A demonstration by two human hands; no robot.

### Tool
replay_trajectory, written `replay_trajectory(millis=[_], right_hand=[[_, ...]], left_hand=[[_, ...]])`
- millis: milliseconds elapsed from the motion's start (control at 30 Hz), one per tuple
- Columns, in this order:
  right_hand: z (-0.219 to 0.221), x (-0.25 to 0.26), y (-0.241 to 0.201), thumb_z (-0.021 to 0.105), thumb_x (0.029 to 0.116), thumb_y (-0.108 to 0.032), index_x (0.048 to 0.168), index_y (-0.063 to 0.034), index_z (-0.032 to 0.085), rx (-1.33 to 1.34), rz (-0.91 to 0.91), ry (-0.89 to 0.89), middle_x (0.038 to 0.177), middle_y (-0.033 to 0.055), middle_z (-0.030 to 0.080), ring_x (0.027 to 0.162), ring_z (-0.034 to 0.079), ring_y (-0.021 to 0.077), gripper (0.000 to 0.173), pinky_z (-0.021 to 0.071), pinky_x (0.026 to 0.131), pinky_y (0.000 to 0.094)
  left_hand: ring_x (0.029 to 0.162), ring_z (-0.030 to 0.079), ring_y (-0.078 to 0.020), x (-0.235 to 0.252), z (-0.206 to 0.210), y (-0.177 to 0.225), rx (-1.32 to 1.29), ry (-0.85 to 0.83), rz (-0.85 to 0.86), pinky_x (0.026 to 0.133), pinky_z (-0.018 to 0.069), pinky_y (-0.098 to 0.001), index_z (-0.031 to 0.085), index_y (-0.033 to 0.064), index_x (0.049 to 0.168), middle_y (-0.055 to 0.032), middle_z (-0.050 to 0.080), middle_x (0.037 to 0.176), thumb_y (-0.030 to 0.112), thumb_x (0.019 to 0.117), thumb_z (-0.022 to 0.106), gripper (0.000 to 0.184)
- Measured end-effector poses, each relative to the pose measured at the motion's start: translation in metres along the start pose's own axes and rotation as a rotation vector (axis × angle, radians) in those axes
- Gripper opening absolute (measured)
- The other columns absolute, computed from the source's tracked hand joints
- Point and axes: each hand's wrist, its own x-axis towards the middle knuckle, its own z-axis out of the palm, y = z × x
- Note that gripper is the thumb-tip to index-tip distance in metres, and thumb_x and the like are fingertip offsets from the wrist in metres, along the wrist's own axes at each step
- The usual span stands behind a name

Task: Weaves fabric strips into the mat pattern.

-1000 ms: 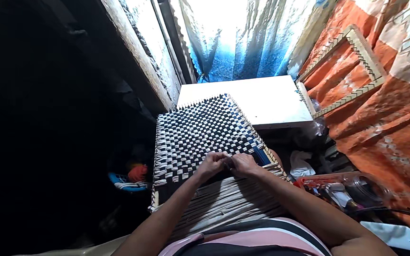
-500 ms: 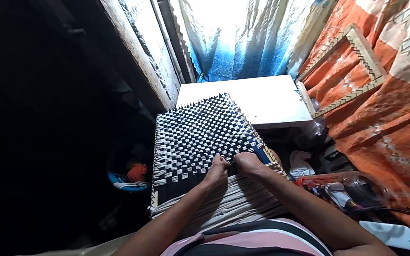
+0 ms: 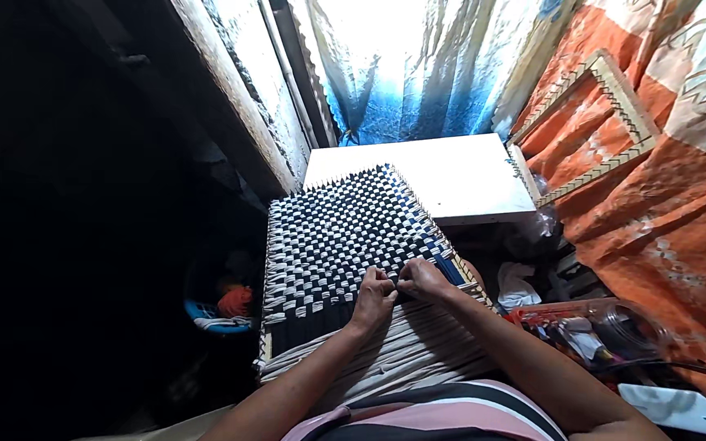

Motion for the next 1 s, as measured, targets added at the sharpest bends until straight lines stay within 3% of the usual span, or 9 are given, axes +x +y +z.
replay_trajectory(millis=[100, 133, 233, 367, 433, 500, 633, 833, 1000], right_hand=[[-0.021, -0.003, 0.016, 0.060, 0.0997, -0.022, 0.091, 0.0026, 0.071, 0.211, 0.021, 0.186, 0.087, 0.0194, 0.068, 0.084, 0.066, 0.0325, 0.028, 0.0515, 0.077, 0.0569], [-0.030, -0.004, 0.026, 0.060, 0.0996, -0.019, 0.084, 0.0019, 0.068, 0.330, 0.010, 0.275, 0.073, 0.0137, 0.061, 0.066, 0.057, 0.0242, 0.027, 0.0478, 0.063, 0.0476], [-0.062, -0.009, 0.050, 0.055, 0.0996, -0.014, 0.073, -0.0090, 0.055, 0.811, 0.102, 0.369, 0.055, -0.0056, 0.042, 0.044, 0.036, 0.0045, 0.027, 0.0350, 0.044, 0.0237], [-0.068, -0.006, 0.067, 0.052, 0.1006, -0.017, 0.081, -0.0105, 0.058, 1.038, 0.267, 0.273, 0.066, -0.0019, 0.055, 0.056, 0.053, 0.0092, 0.021, 0.0495, 0.056, 0.0282], [-0.068, -0.012, 0.064, 0.048, 0.1018, -0.016, 0.097, -0.0061, 0.062, 1.107, 0.248, 0.210, 0.083, 0.0028, 0.067, 0.071, 0.064, 0.0120, 0.018, 0.0555, 0.070, 0.0303], [-0.070, -0.015, 0.064, 0.045, 0.1013, -0.012, 0.099, -0.0042, 0.060, 1.267, 0.220, 0.193, 0.088, 0.0060, 0.068, 0.078, 0.067, 0.0146, 0.017, 0.0582, 0.076, 0.0315], [-0.073, -0.015, 0.070, 0.041, 0.0956, -0.011, 0.078, -0.0113, 0.052, 1.531, 0.238, 0.226, 0.065, 0.0005, 0.055, 0.058, 0.058, 0.0126, 0.021, 0.0569, 0.063, 0.0321], [-0.076, -0.019, 0.092, 0.061, 0.0955, -0.013, 0.067, -0.0115, 0.058, 0.845, -0.121, -0.065, 0.052, -0.0073, 0.047, 0.043, 0.040, 0.0017, 0.029, 0.0357, 0.043, 0.0203], [-0.074, -0.008, 0.096, 0.051, 0.1036, -0.016, 0.084, -0.0084, 0.061, 1.062, 0.046, 0.122, 0.067, -0.0037, 0.056, 0.059, 0.056, 0.0079, 0.024, 0.0531, 0.062, 0.0271]], left_hand=[[0.113, 0.059, -0.0240, 0.003, -0.004, -0.010, -0.060, 0.024, 0.074, 0.099, 0.0485, -0.0332, 0.078, 0.0035, 0.092, -0.0190, 0.064, 0.115, 0.015, 0.0836, 0.077, 0.014], [0.109, 0.060, -0.0222, 0.005, -0.009, -0.013, -0.085, 0.013, 0.066, 0.095, 0.0499, -0.0325, 0.077, 0.0041, 0.094, -0.0175, 0.064, 0.114, 0.017, 0.0825, 0.079, 0.018], [0.095, 0.064, -0.0160, 0.015, -0.032, -0.017, -0.140, -0.092, -0.007, 0.083, 0.0548, -0.0290, 0.071, 0.0003, 0.104, -0.0147, 0.065, 0.112, 0.018, 0.0840, 0.082, 0.029], [0.102, 0.066, -0.0121, 0.021, -0.045, -0.024, -0.162, -0.211, -0.068, 0.090, 0.0564, -0.0261, 0.076, 0.0034, 0.099, -0.0117, 0.067, 0.113, 0.015, 0.0860, 0.081, 0.018], [0.100, 0.066, -0.0135, 0.016, -0.038, -0.020, -0.091, -0.179, -0.073, 0.089, 0.0551, -0.0280, 0.077, 0.0063, 0.099, -0.0120, 0.067, 0.115, 0.019, 0.0862, 0.081, 0.018], [0.096, 0.065, -0.0151, 0.012, -0.030, -0.015, -0.028, -0.104, -0.050, 0.087, 0.0535, -0.0303, 0.077, 0.0081, 0.099, -0.0122, 0.066, 0.114, 0.022, 0.0864, 0.080, 0.019], [0.096, 0.066, -0.0133, 0.008, -0.019, -0.020, 0.024, 0.012, 0.093, 0.086, 0.0548, -0.0251, 0.080, 0.0096, 0.097, -0.0124, 0.069, 0.108, 0.023, 0.0893, 0.077, 0.016], [0.100, 0.067, -0.0177, 0.009, -0.012, -0.028, 0.053, -0.016, 0.188, 0.091, 0.0533, -0.0275, 0.080, 0.0058, 0.096, -0.0155, 0.070, 0.106, 0.017, 0.0913, 0.072, 0.015], [0.085, 0.064, -0.0165, 0.021, -0.008, -0.026, 0.090, -0.012, 0.042, 0.082, 0.0535, -0.0303, 0.075, 0.0014, 0.093, -0.0134, 0.067, 0.098, 0.020, 0.0904, 0.072, 0.019]])
